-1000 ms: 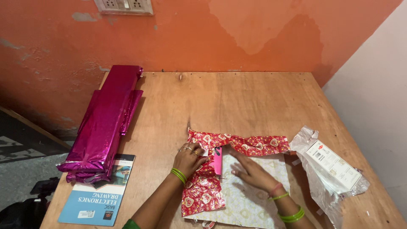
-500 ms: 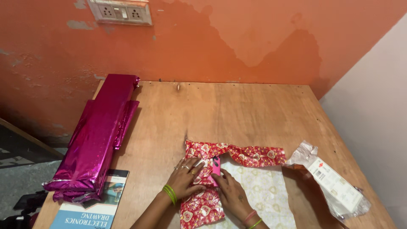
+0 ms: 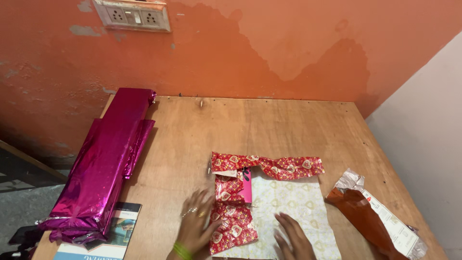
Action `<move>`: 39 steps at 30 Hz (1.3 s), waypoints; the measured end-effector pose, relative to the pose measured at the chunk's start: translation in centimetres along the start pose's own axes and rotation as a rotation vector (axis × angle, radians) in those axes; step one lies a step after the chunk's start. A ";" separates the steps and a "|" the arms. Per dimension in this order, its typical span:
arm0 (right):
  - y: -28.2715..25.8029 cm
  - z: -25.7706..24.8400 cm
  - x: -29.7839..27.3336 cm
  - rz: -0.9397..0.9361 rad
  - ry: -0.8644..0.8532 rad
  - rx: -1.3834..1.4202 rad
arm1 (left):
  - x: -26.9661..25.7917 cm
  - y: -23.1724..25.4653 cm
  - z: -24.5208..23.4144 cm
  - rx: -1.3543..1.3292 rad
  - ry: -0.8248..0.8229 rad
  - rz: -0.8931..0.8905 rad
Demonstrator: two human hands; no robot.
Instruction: The person wraps a rectangular box with red patterned wrapping paper on a wooden table. They fold the paper around the box, smooth the edges, and secure the seams with clear adhesive tape. The person folds and tapes both ends of the package to complete the wrapping.
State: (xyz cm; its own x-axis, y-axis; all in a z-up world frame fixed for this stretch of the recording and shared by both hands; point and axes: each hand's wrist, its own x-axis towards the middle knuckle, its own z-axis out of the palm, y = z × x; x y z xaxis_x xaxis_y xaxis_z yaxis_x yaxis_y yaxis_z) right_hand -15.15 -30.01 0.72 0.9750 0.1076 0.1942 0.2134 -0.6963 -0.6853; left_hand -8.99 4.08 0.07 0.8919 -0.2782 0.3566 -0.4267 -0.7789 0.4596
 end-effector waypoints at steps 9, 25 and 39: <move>9.3 2.8 -7.1 -0.367 -0.045 -0.389 | -15.9 -5.6 4.6 -0.023 0.240 -0.139; 2.2 3.1 -12.2 -0.606 -0.139 -0.139 | -20.9 5.4 8.5 0.248 0.043 -0.004; -4.9 -4.1 -14.6 -0.453 -0.496 -0.041 | -13.3 11.0 2.8 -0.150 0.015 -0.274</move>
State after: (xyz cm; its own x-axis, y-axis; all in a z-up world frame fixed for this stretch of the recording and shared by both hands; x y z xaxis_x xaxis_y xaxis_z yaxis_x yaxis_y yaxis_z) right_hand -30.67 -31.04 4.09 0.7042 0.7024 0.1041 0.6154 -0.5305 -0.5830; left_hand -25.11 -2.35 -1.93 0.9750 -0.0596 0.2142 -0.1886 -0.7320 0.6547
